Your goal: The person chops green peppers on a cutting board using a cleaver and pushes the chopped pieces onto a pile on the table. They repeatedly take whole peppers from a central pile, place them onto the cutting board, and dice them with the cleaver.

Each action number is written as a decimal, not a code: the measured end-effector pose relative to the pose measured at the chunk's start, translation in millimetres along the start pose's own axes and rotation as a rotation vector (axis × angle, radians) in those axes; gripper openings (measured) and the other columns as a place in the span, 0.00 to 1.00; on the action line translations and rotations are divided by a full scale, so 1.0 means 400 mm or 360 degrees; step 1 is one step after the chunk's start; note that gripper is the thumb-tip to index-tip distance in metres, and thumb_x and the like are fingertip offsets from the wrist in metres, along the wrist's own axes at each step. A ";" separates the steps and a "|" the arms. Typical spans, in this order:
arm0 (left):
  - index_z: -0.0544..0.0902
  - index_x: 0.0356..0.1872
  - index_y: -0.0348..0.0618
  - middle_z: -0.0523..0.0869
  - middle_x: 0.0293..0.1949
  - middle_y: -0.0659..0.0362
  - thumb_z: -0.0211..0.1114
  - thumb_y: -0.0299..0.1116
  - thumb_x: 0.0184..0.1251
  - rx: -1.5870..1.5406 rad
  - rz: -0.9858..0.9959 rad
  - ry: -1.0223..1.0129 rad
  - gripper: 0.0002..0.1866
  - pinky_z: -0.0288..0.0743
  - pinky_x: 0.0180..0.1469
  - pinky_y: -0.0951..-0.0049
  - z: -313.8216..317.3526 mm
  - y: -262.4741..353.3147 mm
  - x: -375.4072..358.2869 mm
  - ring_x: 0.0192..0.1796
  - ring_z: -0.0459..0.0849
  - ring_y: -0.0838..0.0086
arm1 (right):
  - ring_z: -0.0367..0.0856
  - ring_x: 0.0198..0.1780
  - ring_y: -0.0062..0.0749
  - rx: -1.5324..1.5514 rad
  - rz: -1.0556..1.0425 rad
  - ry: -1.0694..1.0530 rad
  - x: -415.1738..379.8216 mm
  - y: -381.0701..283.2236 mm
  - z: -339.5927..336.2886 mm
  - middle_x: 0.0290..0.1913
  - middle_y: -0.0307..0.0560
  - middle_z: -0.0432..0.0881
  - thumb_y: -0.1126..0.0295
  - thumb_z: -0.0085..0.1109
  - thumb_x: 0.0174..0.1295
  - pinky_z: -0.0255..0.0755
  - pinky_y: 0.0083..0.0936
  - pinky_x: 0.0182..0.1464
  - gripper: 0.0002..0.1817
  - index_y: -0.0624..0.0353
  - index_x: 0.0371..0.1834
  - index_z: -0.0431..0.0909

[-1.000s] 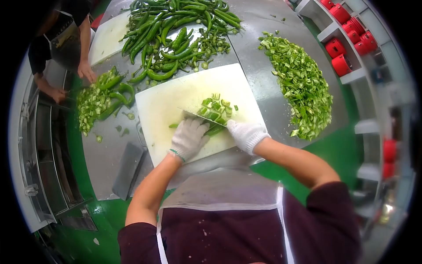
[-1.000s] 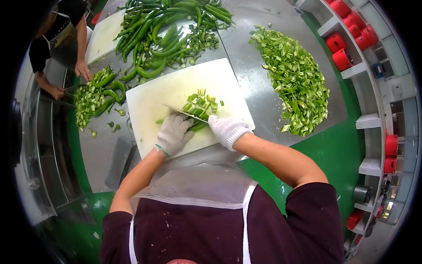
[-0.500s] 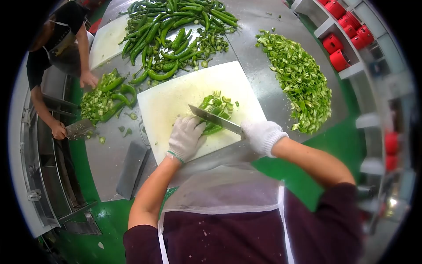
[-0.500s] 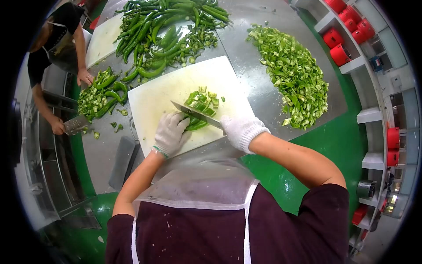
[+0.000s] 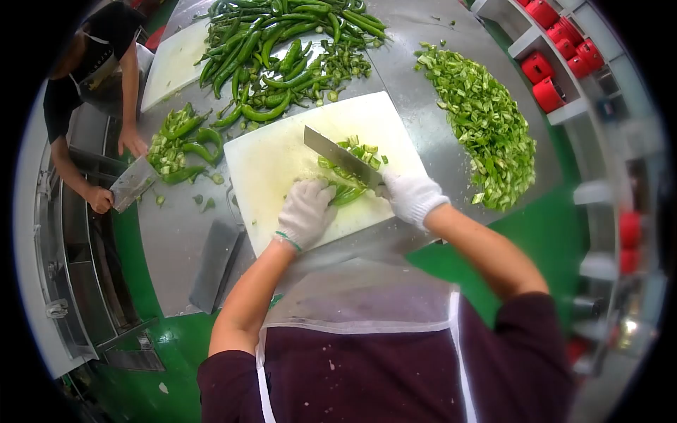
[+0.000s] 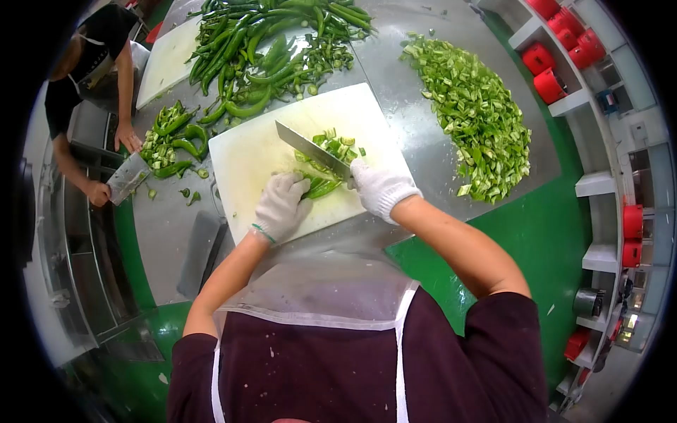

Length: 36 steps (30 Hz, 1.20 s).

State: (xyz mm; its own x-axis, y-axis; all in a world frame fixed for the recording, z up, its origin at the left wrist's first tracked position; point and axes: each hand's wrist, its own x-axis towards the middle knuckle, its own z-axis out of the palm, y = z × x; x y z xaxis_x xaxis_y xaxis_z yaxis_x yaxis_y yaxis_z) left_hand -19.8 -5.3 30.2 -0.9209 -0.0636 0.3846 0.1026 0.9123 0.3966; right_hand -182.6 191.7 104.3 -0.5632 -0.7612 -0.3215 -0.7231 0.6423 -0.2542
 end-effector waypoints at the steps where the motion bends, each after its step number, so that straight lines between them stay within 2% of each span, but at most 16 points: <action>1: 0.84 0.51 0.40 0.82 0.52 0.49 0.72 0.33 0.58 0.0001 0.0035 0.0081 0.19 0.72 0.62 0.52 -0.005 0.003 -0.003 0.57 0.78 0.50 | 0.85 0.47 0.63 0.0012 0.0007 -0.0102 -0.021 -0.021 -0.033 0.44 0.61 0.86 0.67 0.48 0.72 0.78 0.50 0.50 0.10 0.57 0.50 0.75; 3: 0.84 0.50 0.39 0.82 0.51 0.49 0.71 0.31 0.58 -0.0041 0.0024 0.0118 0.18 0.72 0.62 0.50 -0.013 -0.008 -0.019 0.56 0.78 0.50 | 0.85 0.47 0.62 0.0021 0.0017 -0.0300 -0.067 -0.059 -0.119 0.44 0.61 0.86 0.69 0.48 0.71 0.78 0.50 0.50 0.09 0.57 0.50 0.75; 7: 0.83 0.49 0.39 0.81 0.48 0.49 0.69 0.28 0.58 -0.0056 0.0029 0.0078 0.16 0.74 0.58 0.50 -0.018 -0.017 -0.024 0.54 0.79 0.50 | 0.85 0.46 0.62 -0.0140 -0.0013 -0.0493 -0.083 -0.077 -0.120 0.44 0.60 0.86 0.71 0.46 0.71 0.77 0.52 0.49 0.09 0.59 0.48 0.75; 10: 0.83 0.47 0.38 0.82 0.47 0.48 0.68 0.25 0.58 -0.0203 0.0014 0.0020 0.15 0.76 0.54 0.51 0.008 -0.045 -0.024 0.51 0.80 0.49 | 0.85 0.44 0.63 -0.0078 0.0005 -0.0507 -0.054 -0.074 -0.081 0.42 0.62 0.86 0.71 0.46 0.71 0.77 0.53 0.47 0.09 0.59 0.48 0.74; 16: 0.83 0.46 0.37 0.83 0.46 0.47 0.67 0.23 0.57 -0.0152 0.0079 0.0147 0.14 0.78 0.51 0.53 0.024 -0.050 -0.027 0.49 0.81 0.49 | 0.85 0.45 0.64 -0.0063 0.0002 -0.0433 0.018 -0.063 0.010 0.42 0.64 0.86 0.68 0.46 0.73 0.76 0.55 0.46 0.10 0.59 0.51 0.72; 19: 0.82 0.46 0.36 0.83 0.45 0.46 0.68 0.25 0.56 -0.0102 0.0036 0.0090 0.15 0.77 0.52 0.53 0.020 -0.040 -0.029 0.49 0.81 0.48 | 0.85 0.47 0.64 -0.0090 0.0027 -0.0434 0.004 -0.079 -0.016 0.43 0.64 0.87 0.67 0.46 0.73 0.76 0.55 0.47 0.10 0.58 0.52 0.71; 22: 0.82 0.45 0.36 0.83 0.46 0.45 0.71 0.29 0.55 -0.0117 -0.0042 0.0118 0.17 0.77 0.53 0.51 0.001 0.000 -0.030 0.49 0.81 0.47 | 0.85 0.47 0.64 0.0111 0.0129 -0.0285 -0.007 -0.065 0.000 0.43 0.61 0.87 0.67 0.46 0.73 0.76 0.54 0.48 0.10 0.58 0.51 0.72; 25: 0.83 0.46 0.38 0.83 0.47 0.48 0.71 0.36 0.57 -0.0124 -0.0149 0.0031 0.18 0.75 0.57 0.52 0.013 0.011 -0.035 0.53 0.80 0.49 | 0.85 0.47 0.64 0.0091 0.0053 -0.0122 -0.035 -0.059 -0.019 0.44 0.60 0.87 0.66 0.47 0.73 0.76 0.53 0.49 0.10 0.56 0.51 0.73; 28: 0.83 0.46 0.38 0.82 0.48 0.48 0.70 0.34 0.57 -0.0134 -0.0188 0.0272 0.16 0.75 0.56 0.52 0.025 0.021 -0.045 0.52 0.80 0.49 | 0.85 0.46 0.63 0.0075 -0.0026 -0.0252 -0.081 -0.063 -0.054 0.44 0.58 0.87 0.68 0.46 0.72 0.77 0.53 0.48 0.09 0.55 0.49 0.74; 31: 0.82 0.46 0.35 0.82 0.48 0.45 0.69 0.28 0.55 -0.0136 -0.0195 0.0340 0.16 0.74 0.57 0.52 0.026 0.011 -0.062 0.53 0.79 0.48 | 0.86 0.45 0.62 -0.0017 -0.0018 -0.0418 -0.093 -0.084 -0.076 0.44 0.58 0.88 0.68 0.46 0.72 0.77 0.52 0.48 0.09 0.56 0.49 0.75; 32: 0.82 0.46 0.35 0.81 0.48 0.45 0.69 0.27 0.56 -0.0135 -0.0186 0.0284 0.16 0.74 0.56 0.52 0.030 0.006 -0.065 0.53 0.79 0.48 | 0.86 0.45 0.62 -0.0059 0.0002 -0.0481 -0.089 -0.092 -0.078 0.43 0.58 0.88 0.68 0.45 0.73 0.77 0.52 0.48 0.09 0.57 0.48 0.75; 35: 0.82 0.46 0.35 0.81 0.47 0.44 0.68 0.26 0.57 -0.0133 -0.0191 0.0176 0.14 0.74 0.55 0.52 0.047 -0.013 -0.063 0.51 0.78 0.48 | 0.86 0.44 0.62 0.0370 0.0344 -0.0594 -0.044 -0.095 -0.023 0.43 0.60 0.87 0.67 0.44 0.74 0.78 0.52 0.47 0.10 0.58 0.49 0.74; 36: 0.82 0.45 0.35 0.81 0.46 0.44 0.67 0.26 0.58 -0.0129 -0.0212 0.0168 0.14 0.74 0.55 0.52 0.053 -0.016 -0.064 0.51 0.78 0.48 | 0.86 0.44 0.63 0.0183 0.0223 -0.0575 -0.026 -0.103 0.001 0.43 0.61 0.87 0.67 0.44 0.74 0.78 0.52 0.47 0.11 0.59 0.50 0.73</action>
State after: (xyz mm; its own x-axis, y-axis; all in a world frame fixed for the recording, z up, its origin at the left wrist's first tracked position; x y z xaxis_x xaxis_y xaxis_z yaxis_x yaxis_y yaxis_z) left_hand -4.8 -0.9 0.2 -0.8841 -0.2276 0.4081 0.0164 0.8577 0.5139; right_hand -146.6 173.2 117.7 -0.4617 -0.5983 -0.6549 -0.5882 0.7591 -0.2789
